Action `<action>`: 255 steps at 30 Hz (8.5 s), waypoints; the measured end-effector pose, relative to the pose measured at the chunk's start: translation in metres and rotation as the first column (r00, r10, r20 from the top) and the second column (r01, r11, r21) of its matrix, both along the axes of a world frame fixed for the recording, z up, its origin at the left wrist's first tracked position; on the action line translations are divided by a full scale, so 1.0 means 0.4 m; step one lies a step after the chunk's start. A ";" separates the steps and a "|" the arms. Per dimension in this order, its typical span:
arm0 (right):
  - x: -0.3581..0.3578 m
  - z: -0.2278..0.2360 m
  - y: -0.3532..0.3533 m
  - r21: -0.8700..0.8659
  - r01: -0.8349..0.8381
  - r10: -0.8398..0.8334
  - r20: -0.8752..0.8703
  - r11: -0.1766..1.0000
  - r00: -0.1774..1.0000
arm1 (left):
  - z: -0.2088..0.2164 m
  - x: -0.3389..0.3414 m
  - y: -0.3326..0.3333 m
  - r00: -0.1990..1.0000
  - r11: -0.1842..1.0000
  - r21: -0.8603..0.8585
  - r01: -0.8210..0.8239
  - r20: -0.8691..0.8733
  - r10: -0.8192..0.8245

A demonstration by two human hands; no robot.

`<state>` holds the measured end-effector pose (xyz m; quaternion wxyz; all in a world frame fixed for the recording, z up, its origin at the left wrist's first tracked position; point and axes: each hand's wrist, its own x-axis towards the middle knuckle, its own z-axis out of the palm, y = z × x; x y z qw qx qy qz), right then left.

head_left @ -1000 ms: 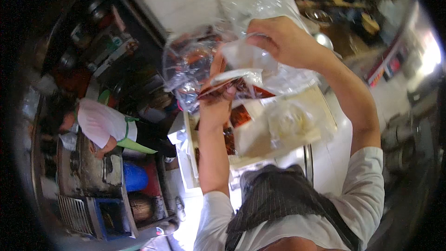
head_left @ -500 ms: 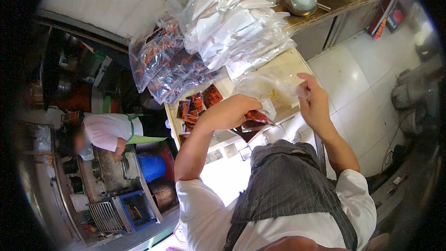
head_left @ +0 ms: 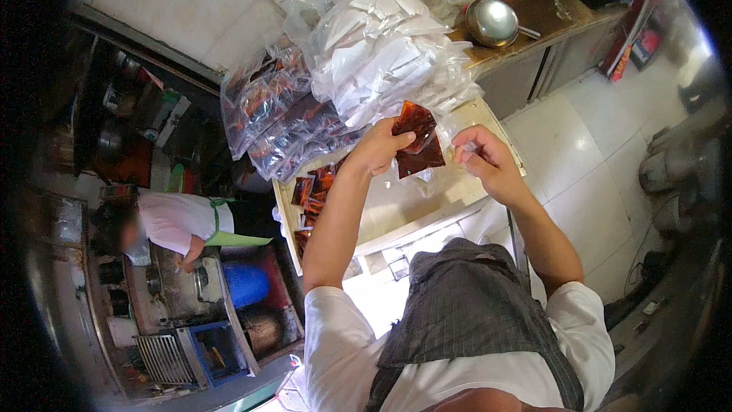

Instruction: The person wipes a metal tray and a counter with a cloth, places packets into a plastic bag, and pours liquid from a kettle into a bowl while stirring with a ladle.

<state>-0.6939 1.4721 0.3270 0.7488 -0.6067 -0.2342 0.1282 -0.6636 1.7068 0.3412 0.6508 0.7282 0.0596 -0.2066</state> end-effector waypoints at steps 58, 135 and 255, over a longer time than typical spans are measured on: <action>0.514 -0.478 -1.310 0.512 0.784 -0.270 -0.746 0.351 0.608 | 0.056 0.786 -1.588 0.387 0.434 0.057 0.899 0.360 -0.849; 3.442 0.243 -2.178 0.160 0.953 -0.487 0.873 0.259 -0.014 | 0.032 2.208 -2.176 0.956 0.960 0.189 -0.205 0.250 0.155; 3.947 -0.338 -7.354 -0.263 0.847 -0.886 -0.168 0.462 0.432 | -0.636 3.412 -6.440 0.883 0.619 0.694 0.367 -0.051 -0.467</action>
